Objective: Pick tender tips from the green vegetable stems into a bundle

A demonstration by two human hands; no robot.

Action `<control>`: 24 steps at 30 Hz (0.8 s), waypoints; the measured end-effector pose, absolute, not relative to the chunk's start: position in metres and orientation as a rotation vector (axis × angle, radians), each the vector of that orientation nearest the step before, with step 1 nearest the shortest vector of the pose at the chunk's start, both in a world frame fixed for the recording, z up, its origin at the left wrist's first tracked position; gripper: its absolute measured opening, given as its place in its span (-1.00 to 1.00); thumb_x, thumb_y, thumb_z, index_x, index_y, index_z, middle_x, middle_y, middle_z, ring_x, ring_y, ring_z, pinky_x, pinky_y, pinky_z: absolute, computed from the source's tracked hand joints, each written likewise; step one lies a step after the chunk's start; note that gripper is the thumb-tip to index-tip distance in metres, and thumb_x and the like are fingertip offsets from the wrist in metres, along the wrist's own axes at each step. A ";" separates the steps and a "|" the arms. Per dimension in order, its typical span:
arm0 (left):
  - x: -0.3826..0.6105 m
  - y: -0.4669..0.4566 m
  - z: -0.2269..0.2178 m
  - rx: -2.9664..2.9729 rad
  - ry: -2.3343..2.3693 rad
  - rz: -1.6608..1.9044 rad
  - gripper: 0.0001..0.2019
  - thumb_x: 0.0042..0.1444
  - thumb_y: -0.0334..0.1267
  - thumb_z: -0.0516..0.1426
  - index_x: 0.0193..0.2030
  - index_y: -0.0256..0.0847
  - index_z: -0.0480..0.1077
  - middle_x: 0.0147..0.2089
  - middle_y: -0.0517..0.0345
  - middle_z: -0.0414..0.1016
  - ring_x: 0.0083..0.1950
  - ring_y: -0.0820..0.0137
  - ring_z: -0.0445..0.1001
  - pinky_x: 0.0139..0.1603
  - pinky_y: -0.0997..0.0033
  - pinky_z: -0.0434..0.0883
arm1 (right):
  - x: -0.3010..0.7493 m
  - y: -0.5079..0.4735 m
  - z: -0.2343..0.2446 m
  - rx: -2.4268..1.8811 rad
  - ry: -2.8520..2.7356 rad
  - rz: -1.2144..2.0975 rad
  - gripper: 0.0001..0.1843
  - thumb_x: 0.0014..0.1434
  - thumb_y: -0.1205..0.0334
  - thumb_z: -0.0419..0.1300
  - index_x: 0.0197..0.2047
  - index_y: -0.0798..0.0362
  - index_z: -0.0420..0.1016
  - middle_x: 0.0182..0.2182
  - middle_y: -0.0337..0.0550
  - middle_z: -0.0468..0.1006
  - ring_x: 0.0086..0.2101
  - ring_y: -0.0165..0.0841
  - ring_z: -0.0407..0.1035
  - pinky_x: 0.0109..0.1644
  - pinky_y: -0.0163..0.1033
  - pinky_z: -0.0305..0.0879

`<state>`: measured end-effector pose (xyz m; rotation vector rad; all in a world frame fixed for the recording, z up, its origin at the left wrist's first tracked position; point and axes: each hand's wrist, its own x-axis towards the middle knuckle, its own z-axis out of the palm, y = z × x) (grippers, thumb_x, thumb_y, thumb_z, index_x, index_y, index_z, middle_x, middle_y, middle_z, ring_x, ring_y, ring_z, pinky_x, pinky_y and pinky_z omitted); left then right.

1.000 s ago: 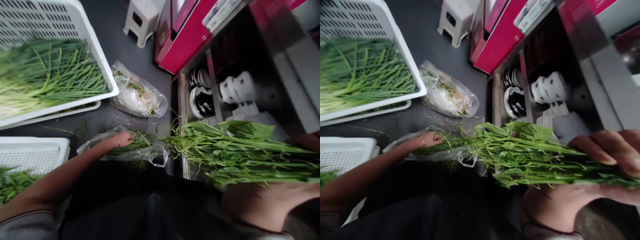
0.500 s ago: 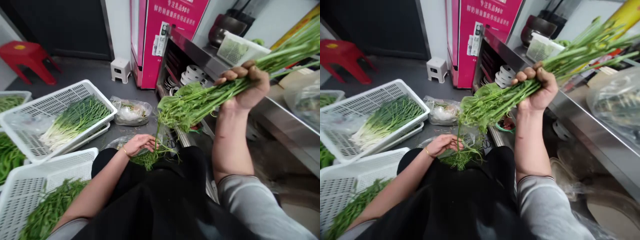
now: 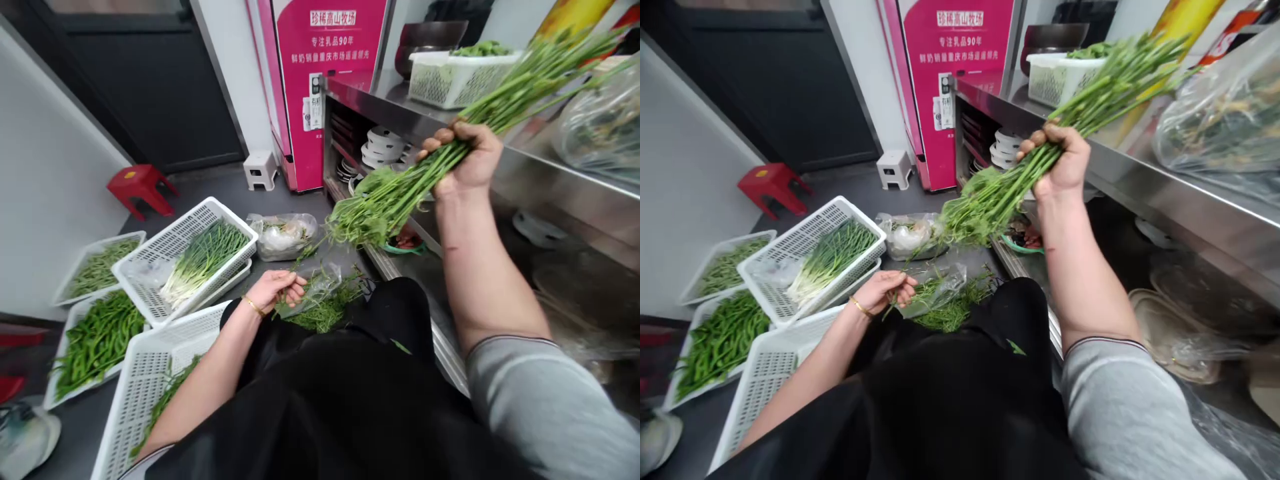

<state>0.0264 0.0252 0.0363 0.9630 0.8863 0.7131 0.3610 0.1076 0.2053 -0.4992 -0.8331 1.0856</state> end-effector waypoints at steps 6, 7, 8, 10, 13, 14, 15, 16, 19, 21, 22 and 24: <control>-0.017 0.036 0.019 0.809 1.076 0.782 -0.81 0.02 -0.29 0.18 -0.36 -0.44 0.49 -0.52 -0.12 0.52 -0.54 0.29 0.51 -0.58 0.40 0.44 | 0.411 0.094 0.223 -0.508 -0.695 0.918 -0.36 -0.01 0.38 -0.53 -0.75 0.12 0.28 -0.79 -0.35 0.29 -0.68 -0.60 0.21 -0.52 -0.20 -0.02; -0.022 0.038 0.018 0.754 1.104 0.832 -0.81 0.05 -0.30 0.16 -0.34 -0.44 0.48 -0.50 -0.13 0.53 -0.51 0.29 0.52 -0.55 0.40 0.45 | 0.413 0.089 0.222 -0.507 -0.724 0.924 -0.36 -0.01 0.37 -0.51 -0.74 0.12 0.31 -0.78 -0.35 0.30 -0.67 -0.59 0.22 -0.52 -0.20 -0.02; -0.024 0.039 0.018 0.705 1.115 0.894 -0.81 0.07 -0.31 0.13 -0.32 -0.45 0.48 -0.48 -0.13 0.53 -0.49 0.29 0.53 -0.51 0.39 0.46 | 0.413 0.083 0.220 -0.511 -0.781 0.938 -0.39 0.01 0.37 -0.45 -0.71 0.12 0.35 -0.77 -0.35 0.31 -0.66 -0.59 0.22 -0.53 -0.21 -0.03; -0.022 0.042 0.019 0.641 1.085 1.029 -0.79 0.11 -0.31 0.09 -0.28 -0.45 0.46 -0.44 -0.15 0.54 -0.44 0.30 0.54 -0.43 0.36 0.49 | 0.400 0.071 0.207 -0.543 -0.928 0.931 -0.59 0.00 0.41 -0.20 -0.64 0.10 0.41 -0.78 -0.37 0.29 -0.68 -0.58 0.21 -0.55 -0.26 -0.02; -0.003 0.045 0.026 0.600 1.004 1.156 -0.80 0.12 -0.30 0.08 -0.28 -0.44 0.45 -0.41 -0.15 0.55 -0.40 0.29 0.55 -0.36 0.32 0.49 | 0.352 0.054 0.169 -0.766 -1.188 0.861 -0.88 -0.16 0.46 0.14 -0.51 0.12 0.48 -0.71 -0.30 0.38 -0.67 -0.50 0.24 -0.56 -0.30 0.09; 0.006 0.045 0.029 0.595 0.986 1.174 -0.80 0.12 -0.30 0.08 -0.29 -0.43 0.44 -0.41 -0.15 0.55 -0.40 0.29 0.55 -0.36 0.32 0.49 | 0.330 0.050 0.153 -0.915 -1.292 0.881 -0.83 -0.19 0.43 0.20 -0.41 0.14 0.51 -0.63 -0.26 0.44 -0.62 -0.47 0.29 -0.52 -0.30 0.17; 0.015 0.045 0.031 0.595 0.976 1.177 -0.81 0.10 -0.30 0.09 -0.31 -0.43 0.44 -0.41 -0.14 0.54 -0.40 0.29 0.55 -0.35 0.31 0.49 | 0.308 0.046 0.138 -1.035 -1.439 0.946 -0.79 -0.19 0.40 0.22 -0.37 0.15 0.51 -0.56 -0.22 0.48 -0.57 -0.44 0.32 -0.47 -0.29 0.23; 0.023 0.045 0.034 0.600 0.968 1.172 -0.82 0.09 -0.30 0.11 -0.32 -0.42 0.43 -0.42 -0.13 0.54 -0.40 0.29 0.55 -0.35 0.30 0.49 | 0.286 0.045 0.123 -1.077 -1.580 0.965 -0.81 -0.19 0.37 0.22 -0.39 0.16 0.50 -0.51 -0.19 0.50 -0.53 -0.43 0.33 -0.44 -0.30 0.25; 0.041 0.042 0.040 0.625 0.959 1.175 -0.88 0.04 -0.32 0.14 -0.38 -0.38 0.41 -0.48 -0.04 0.52 -0.48 0.32 0.51 -0.43 0.33 0.47 | 0.233 0.050 0.086 -0.929 -1.935 0.903 -0.78 -0.15 0.36 0.15 -0.34 0.13 0.48 -0.39 -0.20 0.50 -0.38 -0.39 0.35 -0.29 -0.32 0.26; 0.045 0.041 0.043 0.611 0.965 1.274 -0.90 0.03 -0.32 0.14 -0.43 -0.32 0.37 -0.57 0.09 0.47 -0.57 0.40 0.44 -0.53 0.42 0.41 | 0.213 0.058 0.067 -0.922 -2.013 0.968 -0.80 -0.13 0.33 0.14 -0.36 0.14 0.48 -0.45 -0.25 0.48 -0.40 -0.39 0.34 -0.30 -0.34 0.24; 0.045 0.042 0.043 0.592 0.965 1.347 -0.87 0.04 -0.30 0.14 -0.46 -0.30 0.35 -0.60 0.15 0.43 -0.61 0.44 0.41 -0.56 0.46 0.38 | 0.207 0.060 0.059 -0.952 -2.001 1.029 -0.81 -0.12 0.31 0.14 -0.37 0.15 0.48 -0.49 -0.26 0.47 -0.42 -0.39 0.34 -0.31 -0.35 0.24; 0.042 0.044 0.042 0.527 0.961 1.485 -0.76 0.10 -0.20 0.10 -0.52 -0.27 0.30 -0.68 0.24 0.31 -0.68 0.53 0.29 -0.64 0.54 0.28 | 0.198 0.060 0.045 -1.028 -1.911 1.142 -0.82 -0.12 0.27 0.17 -0.40 0.16 0.48 -0.51 -0.26 0.46 -0.43 -0.38 0.34 -0.32 -0.35 0.24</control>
